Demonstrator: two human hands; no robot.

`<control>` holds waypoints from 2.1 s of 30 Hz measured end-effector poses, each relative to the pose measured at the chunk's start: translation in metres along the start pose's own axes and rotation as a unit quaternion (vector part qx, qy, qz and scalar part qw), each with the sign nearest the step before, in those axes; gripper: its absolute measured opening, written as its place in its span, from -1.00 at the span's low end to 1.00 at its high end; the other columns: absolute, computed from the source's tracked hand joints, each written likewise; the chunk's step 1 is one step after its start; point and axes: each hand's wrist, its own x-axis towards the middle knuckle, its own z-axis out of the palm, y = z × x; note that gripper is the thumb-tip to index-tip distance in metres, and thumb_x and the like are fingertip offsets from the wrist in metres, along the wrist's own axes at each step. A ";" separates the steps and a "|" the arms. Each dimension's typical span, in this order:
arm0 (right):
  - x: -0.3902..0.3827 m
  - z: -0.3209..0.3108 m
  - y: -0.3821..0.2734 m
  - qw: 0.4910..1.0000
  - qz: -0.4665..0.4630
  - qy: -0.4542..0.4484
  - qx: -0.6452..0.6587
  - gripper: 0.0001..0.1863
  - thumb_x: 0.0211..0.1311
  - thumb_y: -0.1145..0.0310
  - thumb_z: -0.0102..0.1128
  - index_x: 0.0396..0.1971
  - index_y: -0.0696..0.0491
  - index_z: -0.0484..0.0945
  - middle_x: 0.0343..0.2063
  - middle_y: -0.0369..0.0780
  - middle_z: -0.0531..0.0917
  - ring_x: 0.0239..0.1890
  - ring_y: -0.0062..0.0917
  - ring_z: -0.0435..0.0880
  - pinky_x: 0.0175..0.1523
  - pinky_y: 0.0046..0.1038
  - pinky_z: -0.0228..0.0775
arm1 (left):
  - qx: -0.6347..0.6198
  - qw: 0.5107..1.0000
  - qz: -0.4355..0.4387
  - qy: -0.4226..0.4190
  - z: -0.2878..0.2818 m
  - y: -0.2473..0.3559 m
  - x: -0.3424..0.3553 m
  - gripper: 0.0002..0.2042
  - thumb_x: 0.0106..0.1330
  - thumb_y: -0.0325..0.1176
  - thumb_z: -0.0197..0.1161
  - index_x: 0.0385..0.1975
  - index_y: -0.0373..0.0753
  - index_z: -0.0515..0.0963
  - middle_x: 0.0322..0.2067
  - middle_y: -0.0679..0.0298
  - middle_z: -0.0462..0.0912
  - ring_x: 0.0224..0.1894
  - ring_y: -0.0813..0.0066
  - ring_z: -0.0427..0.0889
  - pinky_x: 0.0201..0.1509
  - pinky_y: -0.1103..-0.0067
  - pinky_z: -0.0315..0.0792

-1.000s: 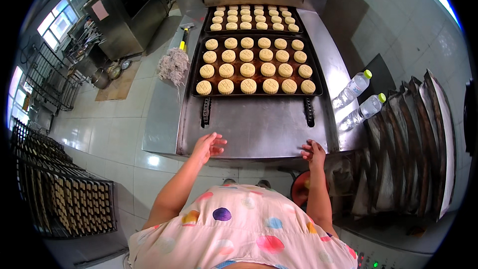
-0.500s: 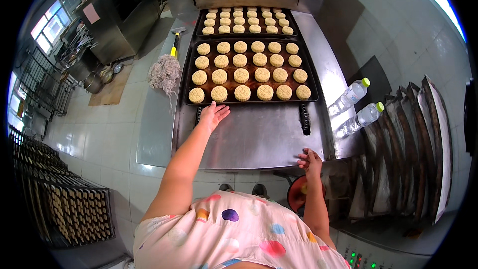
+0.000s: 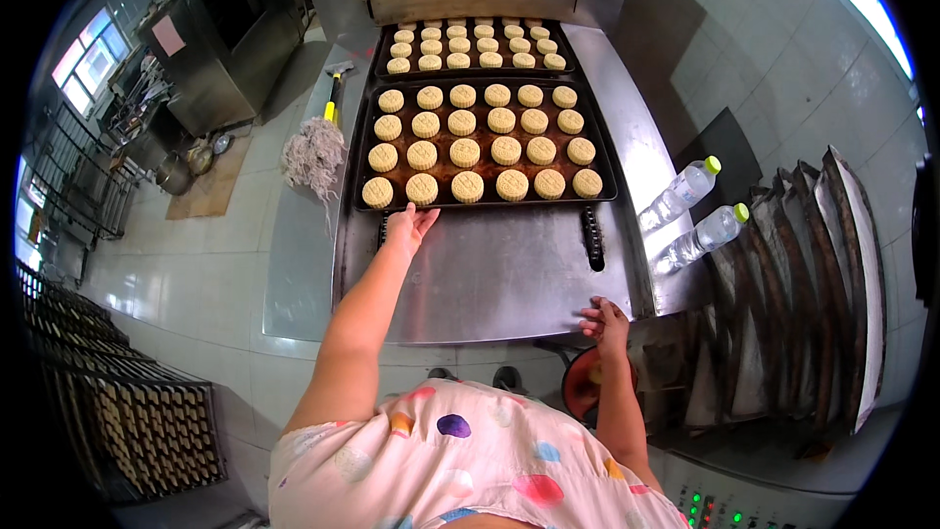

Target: The person takes trays of patterned round cookies from a rack and places them into an oven, later walking to another area to handle bins of grain or dough.

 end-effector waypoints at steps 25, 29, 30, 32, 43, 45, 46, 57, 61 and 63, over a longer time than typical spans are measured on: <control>-0.002 0.007 0.010 0.999 -0.006 0.032 0.011 -0.70 0.29 0.20 0.06 -0.19 0.14 0.50 -0.50 -0.12 0.63 -0.62 -0.45 0.64 -0.63 -0.59 0.44 | 0.165 0.963 -0.134 -0.167 -0.038 -0.051 -0.179 -0.73 0.39 -0.29 0.02 -0.03 -0.32 0.39 -0.12 0.02 0.57 -0.15 0.23 0.62 -0.07 0.41 0.56; 0.002 0.008 0.021 0.995 0.019 0.001 0.096 -0.73 0.26 0.29 0.08 -0.23 0.21 0.48 -0.57 -0.19 0.52 -0.60 -0.55 0.48 -0.55 -0.64 0.28 | 0.186 0.969 -0.124 -0.107 -0.083 -0.062 -0.243 -0.72 0.38 -0.28 0.04 -0.02 -0.30 0.40 -0.11 0.07 0.57 -0.14 0.30 0.62 -0.09 0.44 0.54; -0.009 0.020 0.035 0.993 0.031 -0.004 0.114 -0.74 0.25 0.30 0.07 -0.24 0.21 0.47 -0.58 -0.20 0.50 -0.59 -0.56 0.45 -0.53 -0.64 0.25 | 0.192 0.971 -0.117 -0.086 -0.103 -0.050 -0.261 -0.72 0.37 -0.28 0.05 -0.02 -0.30 0.40 -0.11 0.08 0.57 -0.14 0.31 0.61 -0.10 0.45 0.54; -0.029 0.029 0.038 0.998 0.012 -0.034 0.059 -0.74 0.25 0.28 0.04 -0.24 0.19 0.47 -0.57 -0.21 0.52 -0.56 -0.57 0.48 -0.50 -0.64 0.26 | 0.179 0.977 -0.097 -0.070 -0.121 -0.053 -0.283 -0.71 0.36 -0.27 0.07 -0.02 -0.30 0.40 -0.11 0.09 0.57 -0.14 0.33 0.61 -0.09 0.45 0.53; -0.241 0.237 0.173 0.862 0.173 -0.433 -0.199 -0.82 0.27 0.35 0.06 -0.26 0.16 0.50 -0.50 -0.15 0.64 -0.52 -0.52 0.63 -0.42 -0.58 0.48 | 0.100 0.992 0.073 0.027 -0.314 0.012 -0.420 -0.68 0.34 -0.24 0.11 -0.03 -0.31 0.39 -0.14 0.13 0.57 -0.16 0.38 0.60 -0.07 0.48 0.50; -0.290 0.281 0.207 0.837 0.189 -0.456 -0.235 -0.80 0.26 0.36 0.06 -0.25 0.18 0.50 -0.48 -0.15 0.64 -0.48 -0.51 0.63 -0.38 -0.56 0.50 | 0.088 0.989 0.109 0.043 -0.370 0.027 -0.459 -0.66 0.34 -0.21 0.11 -0.02 -0.30 0.38 -0.12 0.12 0.56 -0.16 0.38 0.59 -0.03 0.49 0.49; -0.316 0.301 0.227 0.818 0.211 -0.482 -0.232 -0.80 0.26 0.36 0.06 -0.24 0.18 0.49 -0.46 -0.15 0.64 -0.46 -0.51 0.63 -0.37 -0.55 0.50 | 0.073 0.987 0.125 0.070 -0.403 0.032 -0.482 -0.65 0.34 -0.20 0.12 -0.01 -0.30 0.38 -0.12 0.12 0.56 -0.15 0.39 0.59 -0.03 0.49 0.49; -0.516 0.504 0.356 0.578 0.259 -0.703 -0.324 -0.72 0.30 0.33 -0.01 -0.11 0.21 0.42 -0.36 -0.12 0.63 -0.35 -0.50 0.64 -0.21 -0.50 0.51 | -0.110 0.897 0.285 0.319 -0.607 0.087 -0.662 -0.69 0.36 -0.21 0.07 -0.01 -0.25 0.40 -0.14 0.15 0.59 -0.16 0.40 0.60 -0.08 0.51 0.53; -0.551 0.589 0.402 0.556 0.264 -0.718 -0.326 -0.72 0.30 0.35 -0.02 -0.10 0.21 0.43 -0.33 -0.12 0.63 -0.31 -0.51 0.65 -0.19 -0.52 0.53 | -0.138 0.854 0.341 0.368 -0.661 0.136 -0.695 -0.70 0.35 -0.25 0.08 -0.01 -0.26 0.41 -0.16 0.14 0.59 -0.19 0.39 0.61 -0.12 0.52 0.55; -0.570 0.636 0.431 0.543 0.272 -0.728 -0.318 -0.71 0.30 0.37 -0.02 -0.06 0.21 0.41 -0.28 -0.10 0.63 -0.28 -0.49 0.66 -0.20 -0.52 0.55 | -0.145 0.832 0.373 0.384 -0.698 0.166 -0.715 -0.71 0.35 -0.27 0.09 -0.01 -0.26 0.41 -0.16 0.14 0.60 -0.20 0.39 0.62 -0.13 0.52 0.56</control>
